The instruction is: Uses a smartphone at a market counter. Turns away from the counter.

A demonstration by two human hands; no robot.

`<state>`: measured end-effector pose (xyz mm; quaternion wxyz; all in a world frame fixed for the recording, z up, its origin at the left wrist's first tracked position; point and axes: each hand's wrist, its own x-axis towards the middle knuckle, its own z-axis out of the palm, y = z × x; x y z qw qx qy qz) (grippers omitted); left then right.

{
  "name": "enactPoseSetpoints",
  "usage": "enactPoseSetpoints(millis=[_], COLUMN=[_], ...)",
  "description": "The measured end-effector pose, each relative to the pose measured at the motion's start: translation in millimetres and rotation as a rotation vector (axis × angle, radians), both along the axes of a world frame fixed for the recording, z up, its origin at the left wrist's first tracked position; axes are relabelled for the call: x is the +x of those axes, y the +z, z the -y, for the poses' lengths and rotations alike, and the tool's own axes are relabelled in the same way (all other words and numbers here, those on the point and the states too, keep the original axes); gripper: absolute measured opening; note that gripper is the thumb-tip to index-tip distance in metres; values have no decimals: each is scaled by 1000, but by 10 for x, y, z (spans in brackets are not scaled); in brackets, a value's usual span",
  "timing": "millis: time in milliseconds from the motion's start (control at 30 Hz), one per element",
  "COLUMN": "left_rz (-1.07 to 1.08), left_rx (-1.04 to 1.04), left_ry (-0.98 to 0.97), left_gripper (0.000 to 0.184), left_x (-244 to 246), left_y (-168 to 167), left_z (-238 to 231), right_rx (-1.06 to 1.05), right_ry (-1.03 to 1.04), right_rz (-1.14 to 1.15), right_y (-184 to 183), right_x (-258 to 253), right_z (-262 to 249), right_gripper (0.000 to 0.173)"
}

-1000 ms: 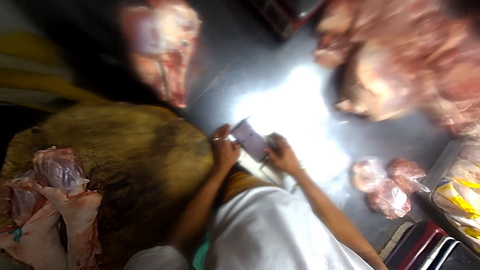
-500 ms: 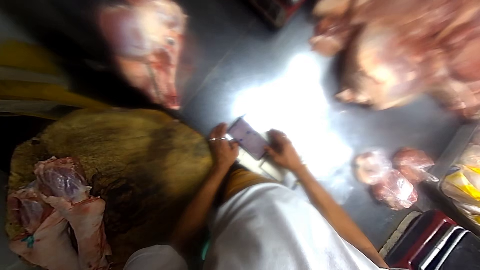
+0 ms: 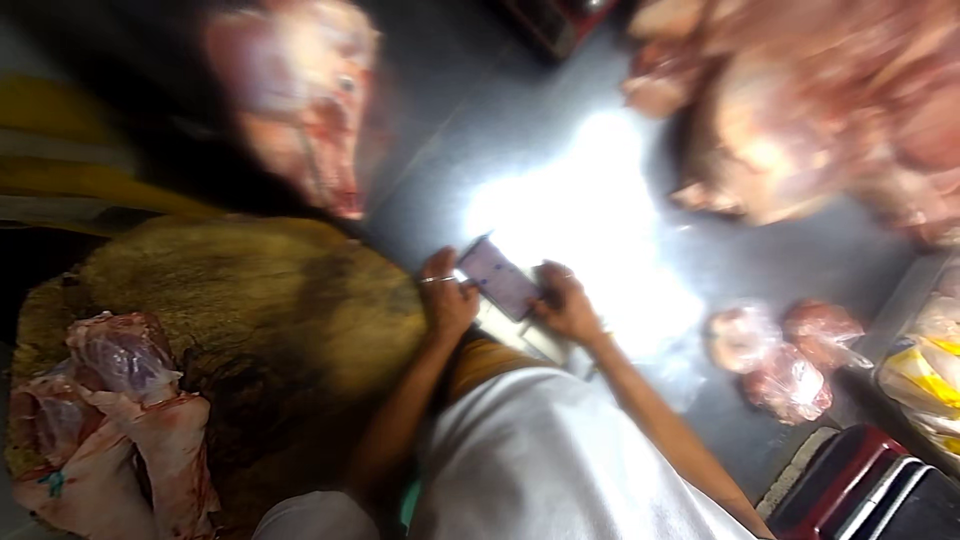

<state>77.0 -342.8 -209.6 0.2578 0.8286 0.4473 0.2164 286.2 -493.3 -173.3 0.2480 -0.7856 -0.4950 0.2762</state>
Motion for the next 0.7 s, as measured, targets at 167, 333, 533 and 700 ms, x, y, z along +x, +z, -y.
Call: enactPoseSetpoints(millis=[167, 333, 533, 700], left_rz=[20, 10, 40, 74], left_rx=[22, -15, -132, -187], left_ry=[6, 22, 37, 154], left_gripper=[64, 63, 70, 70], left_x=[-4, -2, -76, -348], left_y=[-20, 16, 203, 439], left_z=[-15, -19, 99, 642], right_rx=[9, 24, 80, 108], right_ry=[-29, -41, -26, 7], right_rz=[-17, -3, 30, 22], right_y=[3, -34, -40, -113], right_x=[-2, -4, -30, 18], right_z=[-29, -26, -44, -30], right_gripper=[60, 59, 59, 59])
